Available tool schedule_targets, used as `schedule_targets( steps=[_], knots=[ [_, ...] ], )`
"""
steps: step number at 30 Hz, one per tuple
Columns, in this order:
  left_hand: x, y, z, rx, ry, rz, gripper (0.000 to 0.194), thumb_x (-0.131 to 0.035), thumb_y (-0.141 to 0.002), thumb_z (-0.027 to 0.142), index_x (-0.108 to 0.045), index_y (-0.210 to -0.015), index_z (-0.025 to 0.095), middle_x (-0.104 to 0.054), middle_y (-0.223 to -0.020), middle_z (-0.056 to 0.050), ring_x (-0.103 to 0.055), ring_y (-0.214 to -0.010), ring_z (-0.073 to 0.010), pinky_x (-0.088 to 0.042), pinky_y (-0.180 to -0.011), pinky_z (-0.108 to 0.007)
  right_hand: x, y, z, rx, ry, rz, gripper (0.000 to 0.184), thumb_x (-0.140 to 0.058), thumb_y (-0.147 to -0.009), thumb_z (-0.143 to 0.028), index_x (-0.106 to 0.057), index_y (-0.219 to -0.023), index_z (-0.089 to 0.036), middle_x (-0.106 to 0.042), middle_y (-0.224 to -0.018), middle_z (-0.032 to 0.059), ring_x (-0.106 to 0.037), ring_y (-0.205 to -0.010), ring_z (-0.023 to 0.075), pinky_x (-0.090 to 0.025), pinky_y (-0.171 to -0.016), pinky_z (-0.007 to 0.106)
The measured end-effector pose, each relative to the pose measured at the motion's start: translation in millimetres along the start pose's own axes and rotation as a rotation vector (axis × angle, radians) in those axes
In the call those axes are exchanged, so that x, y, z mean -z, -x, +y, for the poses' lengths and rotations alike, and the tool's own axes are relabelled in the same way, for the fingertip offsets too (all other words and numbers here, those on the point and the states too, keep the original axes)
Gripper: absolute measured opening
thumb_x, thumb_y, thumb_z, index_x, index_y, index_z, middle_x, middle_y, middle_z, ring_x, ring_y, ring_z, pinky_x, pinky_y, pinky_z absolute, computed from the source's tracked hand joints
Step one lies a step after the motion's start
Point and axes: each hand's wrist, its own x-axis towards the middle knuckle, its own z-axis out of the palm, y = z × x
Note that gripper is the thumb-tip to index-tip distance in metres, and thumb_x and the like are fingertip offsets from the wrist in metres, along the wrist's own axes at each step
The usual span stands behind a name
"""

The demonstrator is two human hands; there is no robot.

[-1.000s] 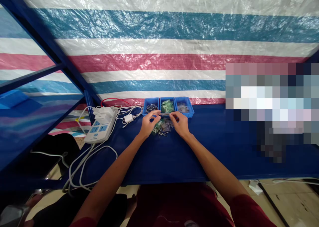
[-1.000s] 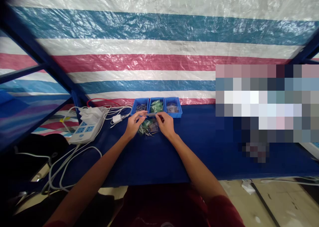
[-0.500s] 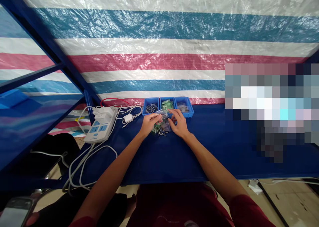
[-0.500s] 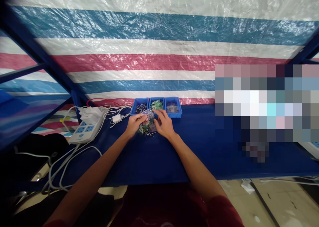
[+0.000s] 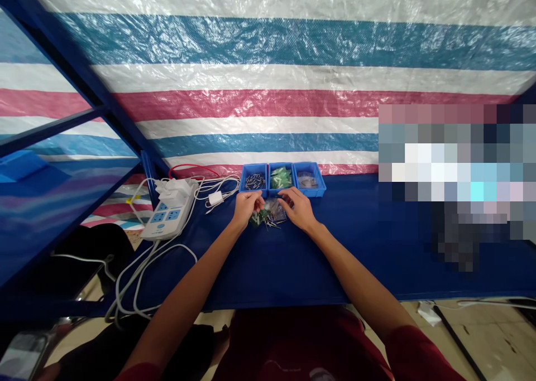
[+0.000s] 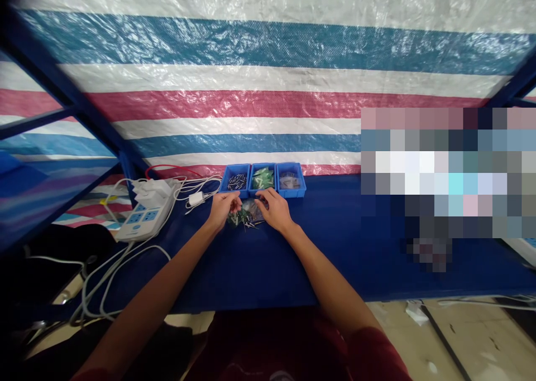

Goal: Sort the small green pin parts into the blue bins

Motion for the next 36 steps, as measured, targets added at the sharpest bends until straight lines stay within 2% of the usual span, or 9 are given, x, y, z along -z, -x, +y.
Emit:
schedule_targets(
  steps=[3,6,9,11,16,22,25,29,36],
  knots=[
    [2.3,-1,-2,-0.109,-0.099,0.075,0.039,-0.053,-0.081,0.039,-0.059,-0.051,0.015,-0.054,-0.044,-0.001,-0.045,-0.038,-0.0088,-0.034,-0.043,-0.022,-3,1,4,-0.021,0.045,-0.058,0.020,-0.049,-0.090,-0.020,-0.064,-0.102,-0.019,-0.061,-0.095,0.0060,-0.059,-0.079,0.0162,-0.049,-0.073,0.028],
    [3.2,-1,-4,-0.292,-0.314,0.120,0.033,-0.054,-0.083,0.038,-0.064,-0.061,0.016,-0.062,-0.055,-0.002,-0.054,-0.051,-0.0120,-0.044,-0.055,-0.024,-5,1,8,-0.037,0.128,-0.109,0.020,-0.055,-0.087,-0.023,-0.065,-0.104,-0.020,-0.062,-0.099,0.0073,-0.059,-0.093,0.0206,-0.048,-0.084,0.033],
    [2.8,-1,-7,-0.448,-0.554,0.073,0.016,-0.057,-0.081,0.028,-0.069,-0.078,0.018,-0.071,-0.078,-0.003,-0.062,-0.068,-0.0153,-0.048,-0.069,-0.026,-7,2,11,-0.002,0.194,-0.176,0.026,-0.062,-0.084,-0.025,-0.066,-0.109,-0.019,-0.061,-0.107,0.0091,-0.054,-0.103,0.0238,-0.046,-0.091,0.037],
    [2.4,-1,-10,-0.488,-0.655,0.000,0.015,-0.056,-0.079,0.021,-0.070,-0.084,0.019,-0.072,-0.086,-0.003,-0.063,-0.075,-0.0165,-0.049,-0.075,-0.027,-10,2,13,0.045,0.223,-0.248,0.029,-0.064,-0.082,-0.021,-0.067,-0.110,-0.019,-0.060,-0.112,0.0092,-0.052,-0.104,0.0242,-0.044,-0.093,0.039],
    [1.5,-3,-17,-0.451,-0.714,-0.073,0.018,-0.054,-0.081,0.019,-0.071,-0.086,0.020,-0.073,-0.084,-0.003,-0.065,-0.075,-0.0174,-0.049,-0.078,-0.028,-18,4,14,0.051,0.270,-0.310,0.023,-0.058,-0.087,-0.017,-0.068,-0.108,-0.020,-0.063,-0.109,0.0095,-0.052,-0.097,0.0232,-0.043,-0.085,0.038],
    [1.3,-2,-14,-0.457,-0.639,0.017,0.019,-0.053,-0.085,0.024,-0.071,-0.089,0.020,-0.074,-0.088,-0.004,-0.065,-0.078,-0.0186,-0.049,-0.077,-0.029,-15,0,11,0.037,0.278,-0.190,0.021,-0.050,-0.093,-0.019,-0.071,-0.094,-0.019,-0.064,-0.097,0.0096,-0.053,-0.091,0.0225,-0.042,-0.079,0.036],
    [1.7,-1,-12,-0.432,-0.609,0.037,0.019,-0.053,-0.084,0.025,-0.072,-0.088,0.019,-0.074,-0.088,-0.005,-0.066,-0.078,-0.0191,-0.049,-0.075,-0.029,-11,0,12,0.053,0.255,-0.209,0.022,-0.055,-0.088,-0.015,-0.069,-0.105,-0.019,-0.062,-0.106,0.0104,-0.052,-0.099,0.0237,-0.042,-0.083,0.037],
    [1.7,-2,-12,-0.388,-0.578,-0.017,0.018,-0.054,-0.083,0.022,-0.072,-0.084,0.019,-0.074,-0.085,-0.005,-0.068,-0.076,-0.0193,-0.049,-0.076,-0.029,-13,2,17,0.046,0.264,-0.302,0.031,-0.058,-0.085,-0.012,-0.066,-0.113,-0.019,-0.063,-0.116,0.0094,-0.052,-0.106,0.0252,-0.040,-0.085,0.039],
    [-0.8,1,-11,-0.382,-0.524,-0.058,0.020,-0.053,-0.085,0.025,-0.071,-0.088,0.018,-0.074,-0.085,-0.005,-0.070,-0.077,-0.0196,-0.051,-0.078,-0.029,-16,0,17,0.052,0.308,-0.257,0.018,-0.053,-0.092,-0.017,-0.071,-0.093,-0.019,-0.069,-0.100,0.0084,-0.054,-0.094,0.0227,-0.037,-0.078,0.036]
  ],
)
